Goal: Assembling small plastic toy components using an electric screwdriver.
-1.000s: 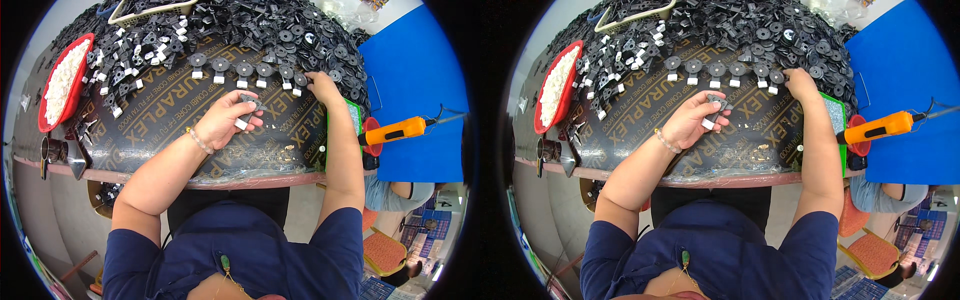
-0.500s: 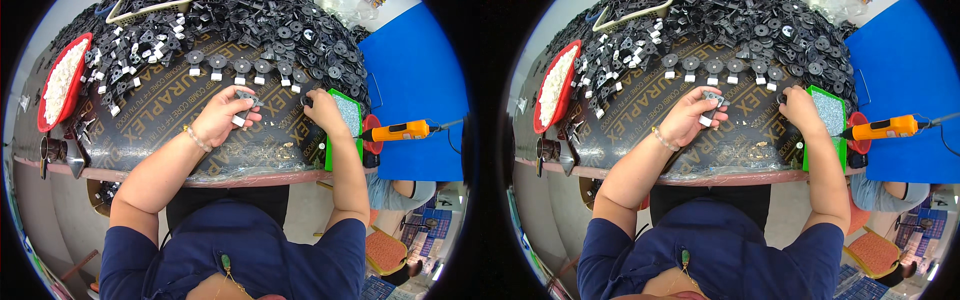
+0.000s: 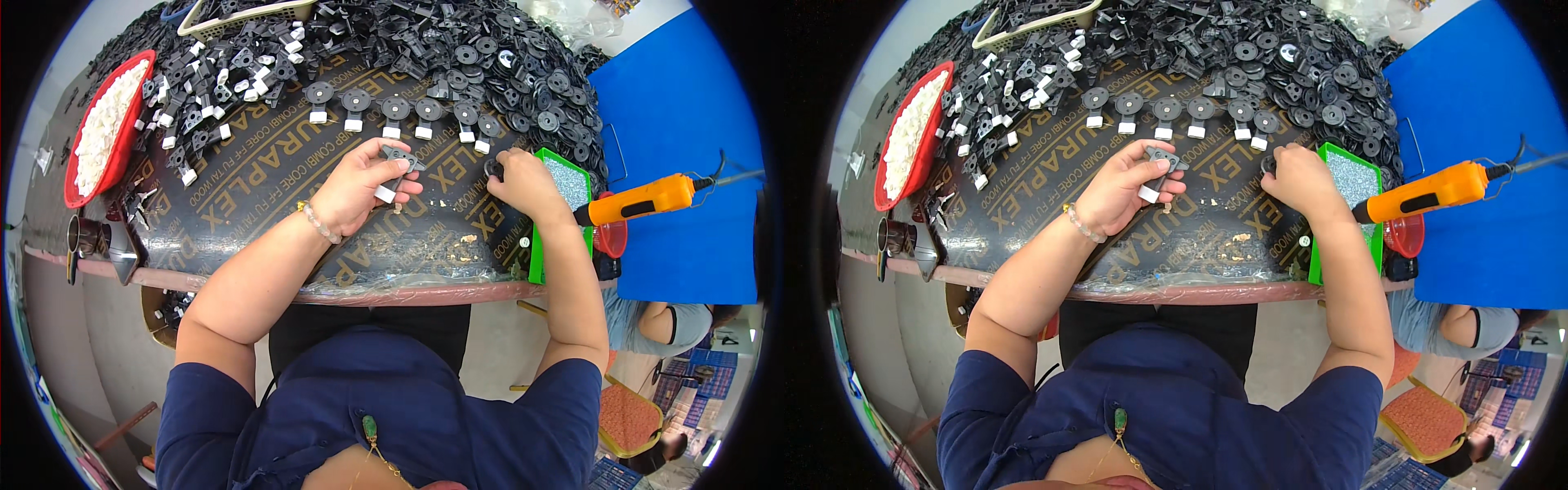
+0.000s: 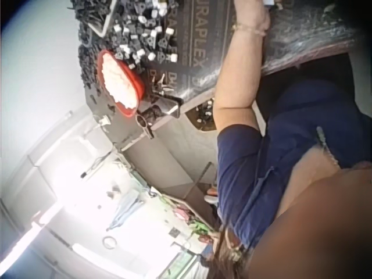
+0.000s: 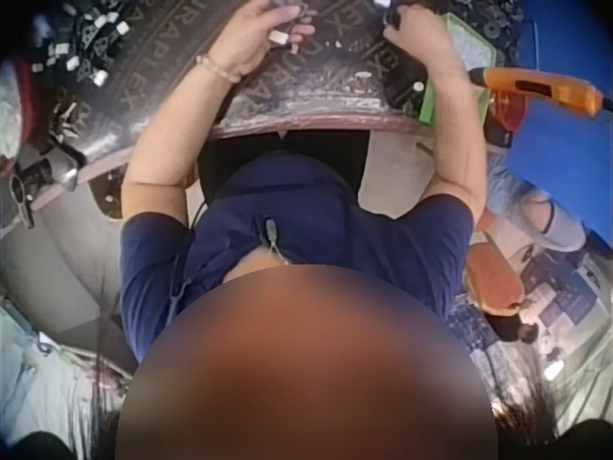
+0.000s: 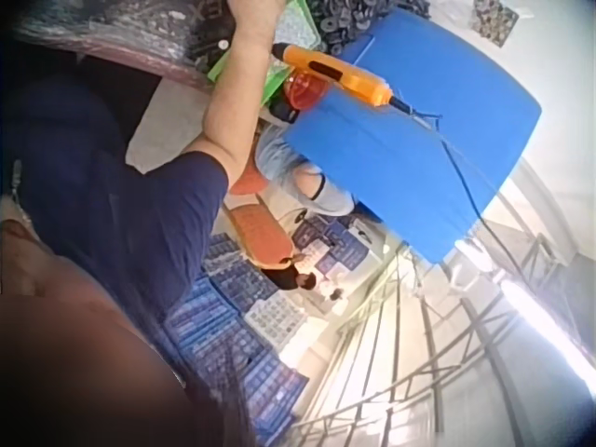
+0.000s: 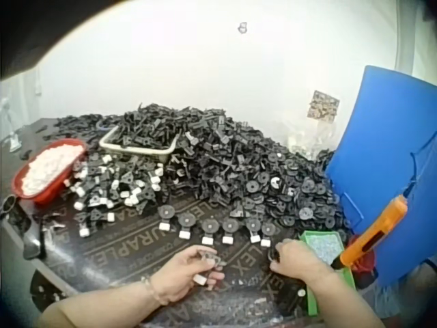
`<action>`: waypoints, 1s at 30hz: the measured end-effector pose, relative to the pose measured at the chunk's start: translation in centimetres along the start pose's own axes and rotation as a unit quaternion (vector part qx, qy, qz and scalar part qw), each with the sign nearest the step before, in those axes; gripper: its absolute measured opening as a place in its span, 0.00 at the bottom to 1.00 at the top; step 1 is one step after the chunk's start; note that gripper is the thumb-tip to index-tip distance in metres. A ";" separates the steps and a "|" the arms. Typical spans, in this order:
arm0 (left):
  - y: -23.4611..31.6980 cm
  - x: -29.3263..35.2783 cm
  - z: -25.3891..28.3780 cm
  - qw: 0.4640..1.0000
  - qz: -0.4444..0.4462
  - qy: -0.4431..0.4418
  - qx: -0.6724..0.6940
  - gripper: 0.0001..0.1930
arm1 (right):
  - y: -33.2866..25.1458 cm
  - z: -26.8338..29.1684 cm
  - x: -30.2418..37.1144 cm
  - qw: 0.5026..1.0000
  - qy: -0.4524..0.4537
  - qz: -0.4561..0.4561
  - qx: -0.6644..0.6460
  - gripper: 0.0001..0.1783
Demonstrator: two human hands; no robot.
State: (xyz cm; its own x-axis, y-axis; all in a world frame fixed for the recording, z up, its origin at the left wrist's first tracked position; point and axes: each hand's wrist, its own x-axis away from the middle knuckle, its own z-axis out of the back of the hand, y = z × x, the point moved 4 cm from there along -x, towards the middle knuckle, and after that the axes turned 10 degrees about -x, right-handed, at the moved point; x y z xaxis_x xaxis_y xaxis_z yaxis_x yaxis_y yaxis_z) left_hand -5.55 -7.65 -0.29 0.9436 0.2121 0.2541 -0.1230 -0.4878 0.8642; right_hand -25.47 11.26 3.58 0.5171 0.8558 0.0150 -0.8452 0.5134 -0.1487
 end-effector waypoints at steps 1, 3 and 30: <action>0.0 0.0 0.0 1.000 0.000 0.005 -0.005 0.14 | -0.3 0.1 0.0 1.000 0.001 -0.014 -0.013 0.14; 0.1 0.0 -0.1 1.000 -0.001 0.000 -0.005 0.14 | -0.5 0.0 0.0 1.000 0.003 -0.022 -0.008 0.14; -0.2 0.0 -0.5 1.000 0.013 -0.004 0.025 0.15 | -3.5 -0.6 2.2 0.985 0.078 -0.014 -0.157 0.29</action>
State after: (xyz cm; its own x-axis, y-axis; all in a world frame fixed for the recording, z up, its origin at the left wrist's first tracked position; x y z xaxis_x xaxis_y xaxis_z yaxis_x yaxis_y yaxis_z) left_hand -5.70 -7.16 -0.31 0.9426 0.1919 0.2733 -0.1327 -0.5357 0.8339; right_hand -21.27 11.33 3.56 0.5751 0.8086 -0.1243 -0.7595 0.4713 -0.4483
